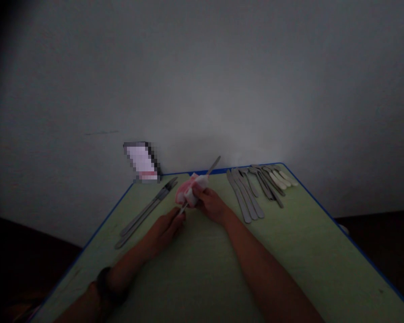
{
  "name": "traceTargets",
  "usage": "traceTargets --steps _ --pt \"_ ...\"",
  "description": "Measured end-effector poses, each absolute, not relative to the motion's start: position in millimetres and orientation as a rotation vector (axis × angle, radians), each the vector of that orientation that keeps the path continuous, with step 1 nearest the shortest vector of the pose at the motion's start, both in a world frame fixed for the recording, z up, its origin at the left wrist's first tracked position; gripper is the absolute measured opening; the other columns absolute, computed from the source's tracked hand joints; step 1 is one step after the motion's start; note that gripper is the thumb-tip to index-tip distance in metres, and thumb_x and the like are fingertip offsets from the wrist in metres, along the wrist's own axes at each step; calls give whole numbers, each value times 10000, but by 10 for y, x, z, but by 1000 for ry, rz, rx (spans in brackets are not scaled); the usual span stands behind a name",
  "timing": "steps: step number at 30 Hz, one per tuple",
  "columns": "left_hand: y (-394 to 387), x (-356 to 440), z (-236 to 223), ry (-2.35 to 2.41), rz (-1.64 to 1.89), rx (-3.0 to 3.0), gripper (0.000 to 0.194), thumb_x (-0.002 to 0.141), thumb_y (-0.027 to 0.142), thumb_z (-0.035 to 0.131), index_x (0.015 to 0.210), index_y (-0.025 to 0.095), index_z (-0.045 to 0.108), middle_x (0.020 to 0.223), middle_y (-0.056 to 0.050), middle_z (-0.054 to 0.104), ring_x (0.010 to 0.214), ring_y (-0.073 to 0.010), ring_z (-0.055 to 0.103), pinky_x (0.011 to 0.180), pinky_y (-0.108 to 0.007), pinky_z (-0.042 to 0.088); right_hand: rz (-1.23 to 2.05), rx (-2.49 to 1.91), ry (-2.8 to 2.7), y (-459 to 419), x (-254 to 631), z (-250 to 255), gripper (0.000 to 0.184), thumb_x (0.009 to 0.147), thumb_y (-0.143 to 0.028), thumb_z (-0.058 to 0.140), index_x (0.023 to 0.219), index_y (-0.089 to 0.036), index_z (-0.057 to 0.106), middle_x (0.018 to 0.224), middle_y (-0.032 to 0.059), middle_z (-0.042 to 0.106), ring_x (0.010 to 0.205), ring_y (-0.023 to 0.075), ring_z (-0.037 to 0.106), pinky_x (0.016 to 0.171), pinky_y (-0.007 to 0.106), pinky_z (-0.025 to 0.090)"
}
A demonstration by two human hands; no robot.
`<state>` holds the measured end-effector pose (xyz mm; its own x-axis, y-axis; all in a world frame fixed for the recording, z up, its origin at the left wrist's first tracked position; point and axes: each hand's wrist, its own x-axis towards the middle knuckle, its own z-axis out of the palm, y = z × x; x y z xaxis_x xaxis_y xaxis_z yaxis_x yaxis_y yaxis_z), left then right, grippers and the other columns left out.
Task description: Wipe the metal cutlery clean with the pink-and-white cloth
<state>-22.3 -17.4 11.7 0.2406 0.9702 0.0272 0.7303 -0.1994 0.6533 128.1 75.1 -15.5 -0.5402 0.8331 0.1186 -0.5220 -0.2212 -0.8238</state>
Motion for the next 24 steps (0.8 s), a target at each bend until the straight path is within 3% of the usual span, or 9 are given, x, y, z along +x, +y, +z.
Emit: traceTargets --steps 3,8,24 --pt "-160 -228 84 1546 620 1974 291 935 400 284 928 192 488 639 11 551 570 -155 519 551 -252 345 1983 -442 -1163 743 1304 -176 334 665 -444 732 798 -151 643 755 13 615 701 121 543 721 266 436" --pt "-150 -237 54 1587 617 1993 318 930 420 297 810 195 486 646 -3 568 568 -152 524 545 -249 349 1990 -443 -1321 751 1329 -194 301 670 -372 740 841 -133 675 806 31 651 746 125 559 773 267 411" --pt "-160 -216 92 1624 511 2078 346 940 423 277 805 191 496 648 -8 578 577 -150 543 549 -243 358 2030 -476 -1270 729 1335 -132 356 616 -392 775 829 -131 659 819 38 651 742 128 560 778 277 422"
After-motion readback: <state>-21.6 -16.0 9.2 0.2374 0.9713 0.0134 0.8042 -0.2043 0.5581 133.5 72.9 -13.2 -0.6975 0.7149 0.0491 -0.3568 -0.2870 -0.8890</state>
